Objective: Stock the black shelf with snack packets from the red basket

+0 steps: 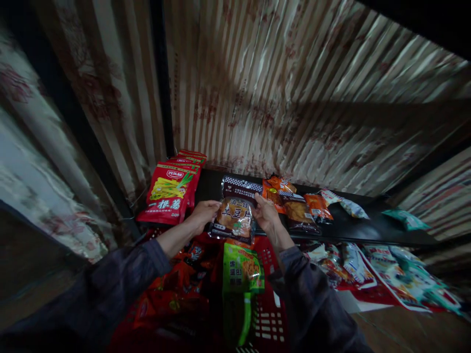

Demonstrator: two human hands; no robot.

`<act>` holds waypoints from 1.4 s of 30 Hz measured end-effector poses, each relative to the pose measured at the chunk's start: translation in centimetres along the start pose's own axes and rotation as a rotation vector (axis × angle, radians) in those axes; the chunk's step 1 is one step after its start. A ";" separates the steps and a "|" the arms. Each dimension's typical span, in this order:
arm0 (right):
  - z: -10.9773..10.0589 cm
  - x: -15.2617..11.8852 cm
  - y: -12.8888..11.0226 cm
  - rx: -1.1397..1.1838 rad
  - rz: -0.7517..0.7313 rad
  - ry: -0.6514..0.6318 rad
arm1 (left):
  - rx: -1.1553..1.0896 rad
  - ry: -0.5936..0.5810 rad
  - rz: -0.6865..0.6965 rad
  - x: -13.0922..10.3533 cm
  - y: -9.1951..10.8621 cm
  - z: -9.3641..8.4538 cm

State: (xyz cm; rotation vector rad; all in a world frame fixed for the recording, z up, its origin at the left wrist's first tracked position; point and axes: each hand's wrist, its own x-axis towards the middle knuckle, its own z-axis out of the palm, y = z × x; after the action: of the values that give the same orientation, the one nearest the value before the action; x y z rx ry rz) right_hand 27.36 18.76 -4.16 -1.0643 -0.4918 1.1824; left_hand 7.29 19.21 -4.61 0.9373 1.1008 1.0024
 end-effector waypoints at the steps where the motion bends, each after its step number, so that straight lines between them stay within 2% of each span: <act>1: -0.1 -1.1 -0.1 -0.008 0.012 -0.017 | -0.002 0.024 0.024 -0.8 0.2 -0.2; 6: -1.6 -7.5 0.4 -0.078 0.135 -0.109 | -0.038 0.081 0.051 -4.7 0.8 -1.7; 10: -2.7 -12.4 2.9 -0.036 0.185 -0.134 | -0.070 0.128 0.072 -7.1 0.7 -3.3; 13: -2.5 -14.5 5.2 0.018 0.228 -0.202 | -0.093 0.168 0.110 -8.0 0.5 -4.0; 15: -2.2 -14.8 6.4 0.048 0.231 -0.216 | -0.106 0.173 0.128 -8.1 0.3 -4.2; 21: -2.1 -12.7 7.3 0.135 0.190 -0.077 | -0.137 0.076 0.162 -7.4 -0.8 -3.7; 25: -2.8 -11.6 7.4 0.161 0.163 0.038 | -0.185 -0.152 -0.017 -7.8 -2.3 -2.2; 27: -2.8 -11.6 7.5 0.177 0.162 0.075 | -0.235 -0.210 -0.059 -8.0 -3.1 -1.5; 30: -2.6 -12.1 7.3 0.179 0.150 0.032 | -0.266 -0.185 -0.061 -8.0 -3.6 -1.3; 33: -2.5 -12.6 6.9 0.182 0.113 -0.025 | -0.232 -0.182 -0.061 -7.7 -3.5 -1.9; 37: -3.1 -12.5 6.3 0.176 0.097 0.041 | -0.113 -0.251 -0.032 -8.0 -3.6 -2.5; 42: -3.9 -12.6 6.2 0.100 0.122 0.092 | -0.089 -0.270 -0.048 -8.3 -3.0 -2.5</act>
State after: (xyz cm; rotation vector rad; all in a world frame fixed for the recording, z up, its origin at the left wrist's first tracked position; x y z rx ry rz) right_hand 22.86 5.65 -8.78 -1.0692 -0.2964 1.2459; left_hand 4.09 10.71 -5.90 0.9393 0.8421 0.8503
